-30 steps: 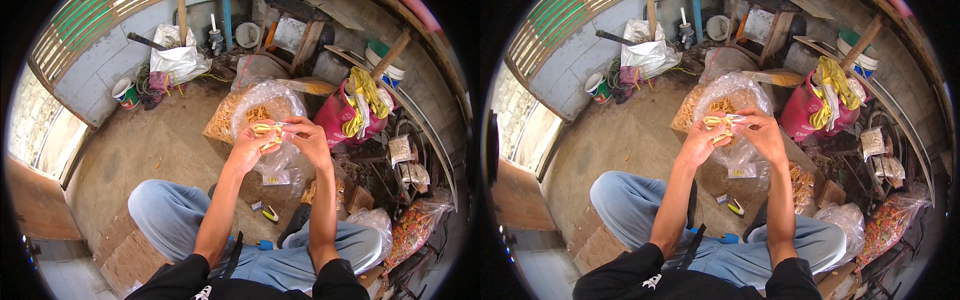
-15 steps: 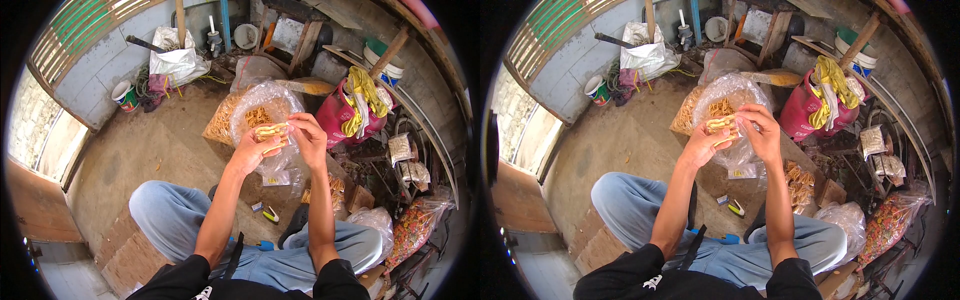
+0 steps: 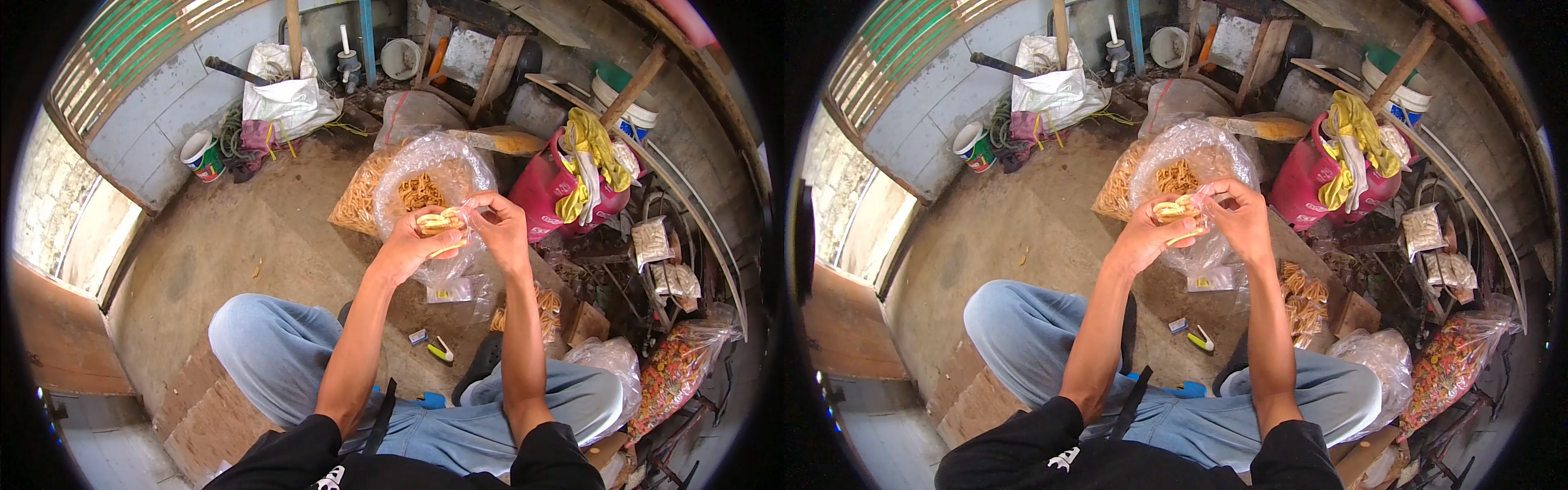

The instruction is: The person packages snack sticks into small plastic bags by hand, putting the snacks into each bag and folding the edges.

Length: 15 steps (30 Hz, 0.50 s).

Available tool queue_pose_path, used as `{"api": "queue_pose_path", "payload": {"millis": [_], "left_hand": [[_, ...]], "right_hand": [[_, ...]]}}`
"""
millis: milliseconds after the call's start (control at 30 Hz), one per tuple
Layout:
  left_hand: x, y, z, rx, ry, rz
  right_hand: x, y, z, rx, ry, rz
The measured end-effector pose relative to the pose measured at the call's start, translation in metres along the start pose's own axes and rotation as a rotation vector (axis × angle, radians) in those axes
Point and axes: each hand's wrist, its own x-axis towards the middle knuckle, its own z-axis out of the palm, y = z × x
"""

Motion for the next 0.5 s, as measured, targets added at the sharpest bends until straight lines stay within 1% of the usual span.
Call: {"api": "queue_pose_path", "payload": {"millis": [33, 133, 267, 333, 467, 500], "left_hand": [[0.0, 0.0, 0.001, 0.031, 0.011, 0.012], [0.001, -0.004, 0.0, 0.063, -0.015, 0.047], [0.002, -0.005, 0.0, 0.014, -0.007, 0.041], [0.002, 0.001, 0.002, -0.124, 0.027, 0.014], [0.003, -0.002, -0.002, -0.079, 0.083, 0.048], [0.004, -0.002, -0.003, -0.086, 0.082, 0.056]], "right_hand": [[0.0, 0.0, 0.0, -0.054, 0.011, 0.047], [-0.001, 0.003, 0.001, 0.033, 0.003, 0.026], [-0.001, -0.004, 0.004, -0.022, -0.003, 0.038], [-0.002, -0.014, 0.008, 0.026, 0.007, -0.003], [-0.001, -0.003, 0.0, -0.024, -0.052, -0.053], [-0.001, -0.004, -0.001, -0.118, -0.068, -0.087]]}}
